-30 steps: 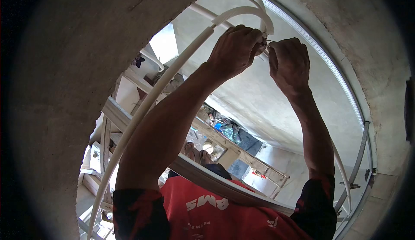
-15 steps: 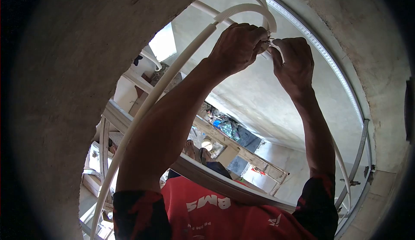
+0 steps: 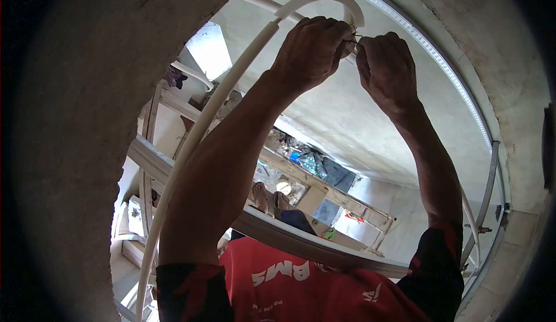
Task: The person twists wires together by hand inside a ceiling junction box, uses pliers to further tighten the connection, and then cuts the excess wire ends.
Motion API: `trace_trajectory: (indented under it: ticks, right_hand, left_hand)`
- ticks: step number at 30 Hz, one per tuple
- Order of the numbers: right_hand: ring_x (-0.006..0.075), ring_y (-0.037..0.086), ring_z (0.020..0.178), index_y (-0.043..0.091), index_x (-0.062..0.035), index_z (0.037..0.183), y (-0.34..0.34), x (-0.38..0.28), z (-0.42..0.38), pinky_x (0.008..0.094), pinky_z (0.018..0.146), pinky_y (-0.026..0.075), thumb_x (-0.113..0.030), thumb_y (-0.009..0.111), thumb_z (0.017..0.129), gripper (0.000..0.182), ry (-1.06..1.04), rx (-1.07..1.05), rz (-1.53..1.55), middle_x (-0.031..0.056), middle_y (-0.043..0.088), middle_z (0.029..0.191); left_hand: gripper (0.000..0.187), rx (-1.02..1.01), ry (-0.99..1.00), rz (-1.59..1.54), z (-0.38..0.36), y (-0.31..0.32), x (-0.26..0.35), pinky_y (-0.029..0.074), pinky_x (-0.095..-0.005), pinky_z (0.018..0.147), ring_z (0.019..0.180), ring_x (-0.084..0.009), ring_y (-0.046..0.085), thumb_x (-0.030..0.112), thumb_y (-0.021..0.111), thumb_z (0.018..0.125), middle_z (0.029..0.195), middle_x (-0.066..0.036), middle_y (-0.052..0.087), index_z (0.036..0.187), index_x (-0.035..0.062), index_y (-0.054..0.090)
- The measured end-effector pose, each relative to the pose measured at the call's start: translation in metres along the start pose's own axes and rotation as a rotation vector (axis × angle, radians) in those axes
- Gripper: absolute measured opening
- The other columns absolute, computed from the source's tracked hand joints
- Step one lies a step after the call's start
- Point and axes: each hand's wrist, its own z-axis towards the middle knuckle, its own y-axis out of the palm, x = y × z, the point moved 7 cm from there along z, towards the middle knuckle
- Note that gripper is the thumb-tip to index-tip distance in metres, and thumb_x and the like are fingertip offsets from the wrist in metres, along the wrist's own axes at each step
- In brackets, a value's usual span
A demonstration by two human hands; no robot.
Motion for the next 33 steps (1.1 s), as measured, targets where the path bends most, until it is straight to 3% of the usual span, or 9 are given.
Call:
trace_trajectory:
  ticks: [4, 7, 10, 13, 14, 18, 21, 27, 33]
  right_hand:
    - [0.0292, 0.062, 0.076, 0.065, -0.0035, 0.094, -0.003, 0.001, 0.0, 0.042, 0.074, 0.052, -0.002, 0.076, 0.084, 0.015, 0.082, 0.024, 0.071, 0.0124, 0.065, 0.081]
    - [0.0296, 0.061, 0.073, 0.06, -0.005, 0.08, -0.005, 0.001, 0.002, 0.0451, 0.071, 0.051, -0.01, 0.073, 0.088, 0.016, 0.185, 0.058, 0.08, 0.0119, 0.062, 0.074]
    - [0.0376, 0.067, 0.073, 0.063, -0.0009, 0.076, 0.003, 0.017, 0.005, 0.0528, 0.071, 0.055, -0.015, 0.063, 0.093, 0.022, 0.516, -0.159, 0.155, 0.0203, 0.07, 0.081]
    - [0.0377, 0.071, 0.083, 0.07, -0.0009, 0.083, 0.017, 0.027, 0.001, 0.0524, 0.077, 0.059, -0.015, 0.064, 0.094, 0.019, 0.578, -0.254, 0.319, 0.0201, 0.072, 0.085]
    - [0.0362, 0.073, 0.088, 0.075, -0.0025, 0.089, 0.029, 0.031, 0.003, 0.0502, 0.081, 0.06, -0.016, 0.066, 0.093, 0.017, 0.554, -0.439, 0.289, 0.0186, 0.072, 0.087]
    - [0.0348, 0.073, 0.089, 0.077, -0.0043, 0.094, 0.022, 0.028, 0.005, 0.0487, 0.081, 0.06, -0.019, 0.066, 0.094, 0.018, 0.24, -0.458, 0.034, 0.0179, 0.073, 0.089]
    - [0.0333, 0.074, 0.088, 0.079, -0.0083, 0.096, 0.004, 0.048, -0.012, 0.0457, 0.083, 0.059, -0.019, 0.068, 0.093, 0.015, 0.821, -0.234, 0.52, 0.0182, 0.076, 0.09]
    - [0.0305, 0.072, 0.093, 0.076, -0.0083, 0.1, -0.054, 0.033, -0.039, 0.0452, 0.086, 0.057, -0.021, 0.066, 0.098, 0.017, 0.6, -0.05, 0.273, 0.0126, 0.077, 0.097]
    - [0.0304, 0.067, 0.08, 0.069, -0.003, 0.095, -0.124, 0.013, -0.083, 0.0417, 0.073, 0.054, -0.009, 0.069, 0.097, 0.006, 0.464, -0.14, 0.235, 0.0129, 0.067, 0.084]
  left_hand:
    - [0.014, -0.04, -0.03, -0.001, 0.0, 0.002, -0.002, 0.058, -0.0461, 0.075, 0.086, -0.0333, 0.072, 0.004, 0.074, 0.09, 0.091, -0.012, 0.074, 0.1, 0.0075, 0.065]
    - [0.014, -0.022, -0.002, 0.014, 0.0, 0.001, -0.002, 0.059, -0.0455, 0.076, 0.087, -0.033, 0.073, 0.003, 0.073, 0.09, 0.092, -0.012, 0.075, 0.1, 0.0074, 0.065]
    - [0.015, -0.002, 0.012, 0.005, 0.003, 0.001, -0.001, 0.06, -0.0447, 0.076, 0.087, -0.0324, 0.073, 0.0, 0.072, 0.089, 0.093, -0.011, 0.075, 0.1, 0.0079, 0.065]
    - [0.016, -0.012, 0.0, 0.015, 0.002, 0.002, -0.001, 0.06, -0.0438, 0.077, 0.089, -0.0319, 0.073, -0.001, 0.072, 0.088, 0.094, -0.011, 0.075, 0.1, 0.0081, 0.065]
    - [0.016, -0.003, 0.006, 0.034, 0.004, 0.001, 0.001, 0.06, -0.0434, 0.078, 0.09, -0.0317, 0.073, 0.0, 0.073, 0.088, 0.095, -0.011, 0.075, 0.099, 0.008, 0.065]
    - [0.014, 0.027, 0.024, 0.014, 0.008, -0.002, 0.002, 0.058, -0.044, 0.076, 0.088, -0.0312, 0.071, 0.002, 0.074, 0.086, 0.091, -0.01, 0.074, 0.096, 0.0065, 0.066]
    - [0.013, 0.041, 0.021, -0.032, 0.012, -0.003, 0.003, 0.058, -0.0451, 0.075, 0.086, -0.0318, 0.07, 0.001, 0.074, 0.085, 0.088, -0.01, 0.074, 0.094, 0.0056, 0.068]
    - [0.012, -0.001, -0.025, -0.029, 0.014, -0.008, 0.002, 0.06, -0.0441, 0.078, 0.089, -0.0325, 0.073, 0.0, 0.07, 0.086, 0.093, -0.014, 0.076, 0.097, 0.0036, 0.07]
    - [0.009, 0.065, 0.003, -0.024, 0.022, -0.018, 0.006, 0.061, -0.0409, 0.076, 0.082, -0.0317, 0.075, 0.001, 0.063, 0.089, 0.092, -0.015, 0.076, 0.093, 0.0015, 0.071]
